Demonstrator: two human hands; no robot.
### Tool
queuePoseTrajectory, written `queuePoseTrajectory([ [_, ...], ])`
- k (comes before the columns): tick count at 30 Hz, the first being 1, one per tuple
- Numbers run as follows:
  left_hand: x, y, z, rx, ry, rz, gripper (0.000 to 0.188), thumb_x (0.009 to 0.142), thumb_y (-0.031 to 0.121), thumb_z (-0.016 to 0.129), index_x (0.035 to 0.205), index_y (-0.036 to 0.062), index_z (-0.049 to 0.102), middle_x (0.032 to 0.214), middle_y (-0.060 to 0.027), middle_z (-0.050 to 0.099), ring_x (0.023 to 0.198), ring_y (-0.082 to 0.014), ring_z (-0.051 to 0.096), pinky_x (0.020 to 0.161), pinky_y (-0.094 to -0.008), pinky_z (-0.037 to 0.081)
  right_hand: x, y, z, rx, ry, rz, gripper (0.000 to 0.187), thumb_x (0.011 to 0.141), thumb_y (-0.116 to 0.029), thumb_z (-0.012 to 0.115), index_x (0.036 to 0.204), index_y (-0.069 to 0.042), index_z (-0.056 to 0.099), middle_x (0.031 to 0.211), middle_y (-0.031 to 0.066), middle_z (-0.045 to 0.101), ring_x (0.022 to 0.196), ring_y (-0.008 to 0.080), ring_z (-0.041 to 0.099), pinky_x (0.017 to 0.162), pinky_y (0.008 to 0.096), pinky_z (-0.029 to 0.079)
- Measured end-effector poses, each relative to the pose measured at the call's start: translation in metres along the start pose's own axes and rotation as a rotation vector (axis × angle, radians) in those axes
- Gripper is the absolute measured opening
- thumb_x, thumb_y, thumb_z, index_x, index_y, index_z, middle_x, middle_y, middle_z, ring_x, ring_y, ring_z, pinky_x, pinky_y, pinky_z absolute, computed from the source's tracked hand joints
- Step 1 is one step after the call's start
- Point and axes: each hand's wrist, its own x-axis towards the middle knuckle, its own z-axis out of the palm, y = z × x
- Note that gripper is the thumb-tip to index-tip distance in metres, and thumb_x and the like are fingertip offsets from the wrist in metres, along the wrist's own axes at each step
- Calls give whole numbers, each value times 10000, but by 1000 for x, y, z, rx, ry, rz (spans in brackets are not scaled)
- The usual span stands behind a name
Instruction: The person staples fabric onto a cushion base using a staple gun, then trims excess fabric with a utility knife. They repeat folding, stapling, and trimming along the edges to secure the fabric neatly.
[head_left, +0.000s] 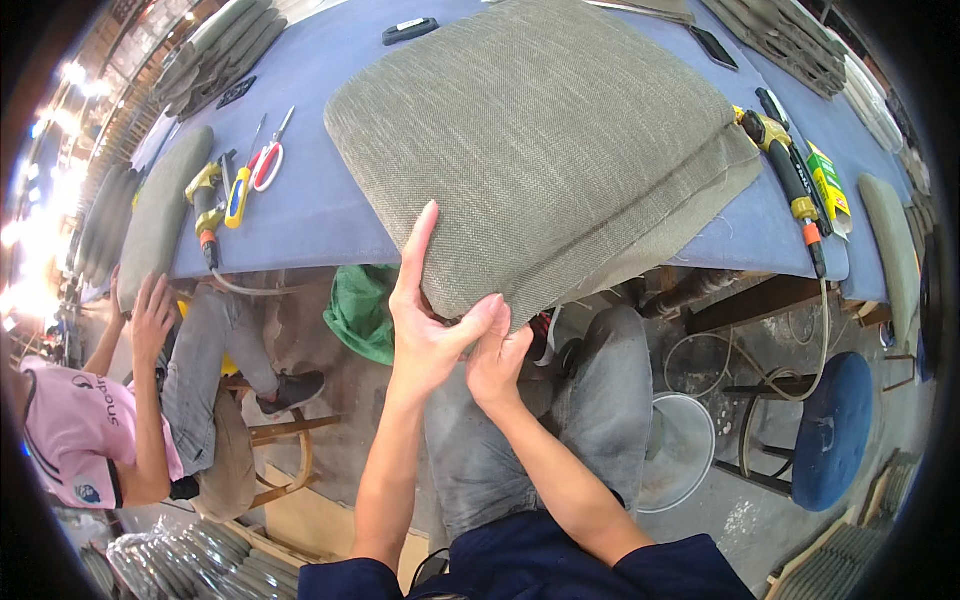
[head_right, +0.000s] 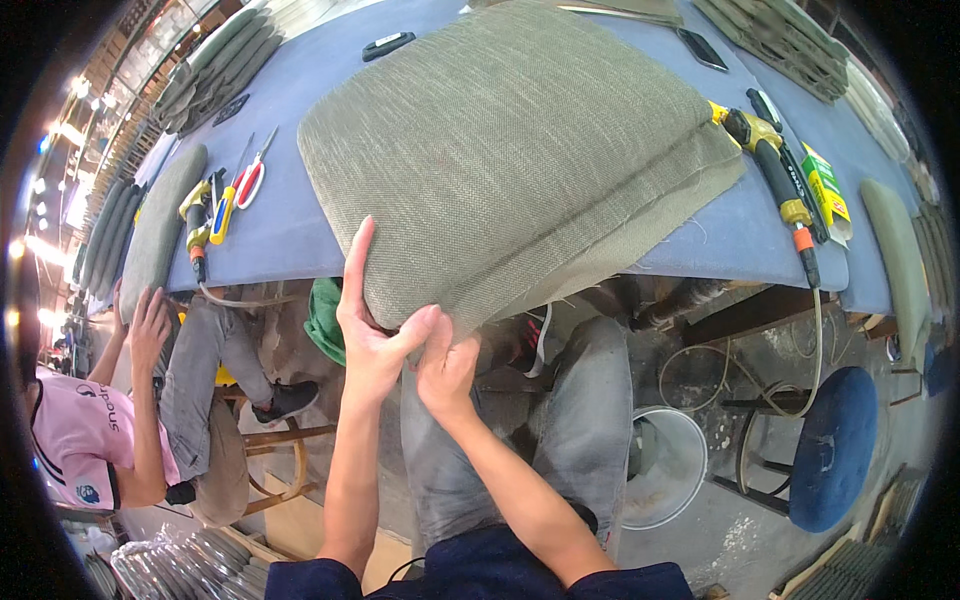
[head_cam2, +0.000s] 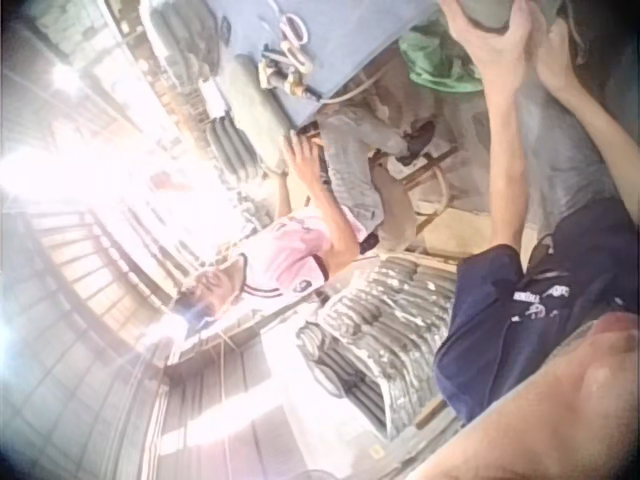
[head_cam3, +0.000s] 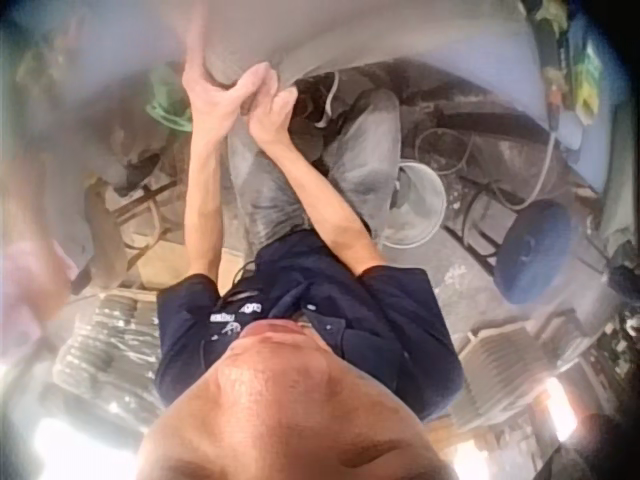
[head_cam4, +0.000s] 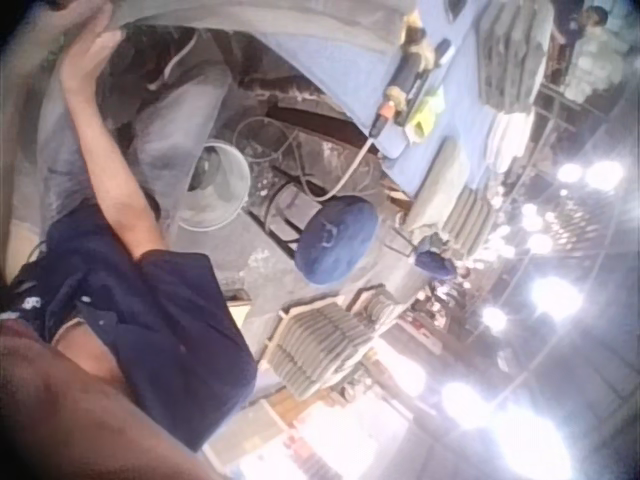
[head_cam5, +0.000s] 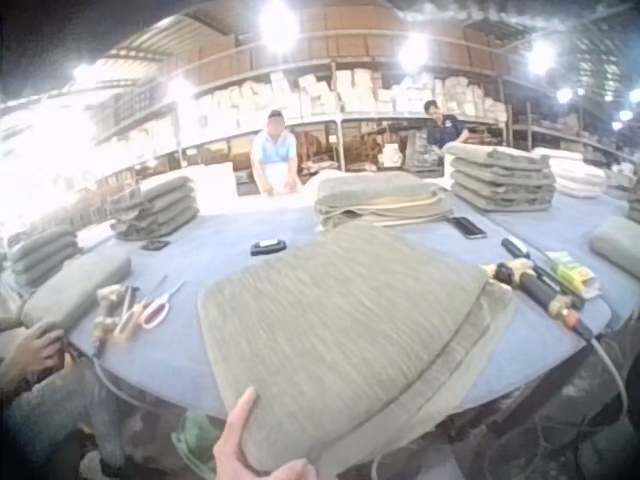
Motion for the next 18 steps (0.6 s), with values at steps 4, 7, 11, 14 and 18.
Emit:
queuePoseTrajectory([
  [4,5,-11,-5,-15,-35,76,960,711,112,869,1553,-19,427,1462,-136,563,1304,-208,562,1131,-363,423,5,7,4,-6,48,-80,538,1132,-396,439,790,-2,572,675,7,569,570,77,522,475,272,416],
  [7,10,-18,-14,-30,-80,107,923,702,83,871,1525,-31,469,1453,-143,583,1312,-202,561,1132,-357,421,11,-9,0,18,-23,-59,534,1130,-396,440,787,-6,565,672,2,557,566,81,513,480,261,420],
  [11,1,-11,-13,-102,-94,81,834,709,7,834,1488,-4,536,1444,-120,612,1348,-181,538,1164,-348,383,27,-63,-75,-401,-444,-3,404,1069,-223,529,747,0,629,688,61,660,618,173,653,579,346,514],
  [14,1,-3,-12,-171,-122,56,793,711,-13,810,1466,14,571,1457,-90,617,1354,-162,535,1180,-337,358,87,-132,-148,-688,-338,-473,301,1013,-215,583,762,-50,607,684,49,626,598,161,625,586,329,506],
  [18,11,0,-12,-159,-144,80,796,706,-16,807,1465,14,572,1465,-96,615,1375,-177,528,1190,-339,349,239,-169,-247,-1205,151,-840,224,1000,-217,643,1060,-2,662,916,138,674,886,303,672,804,420,521],
])
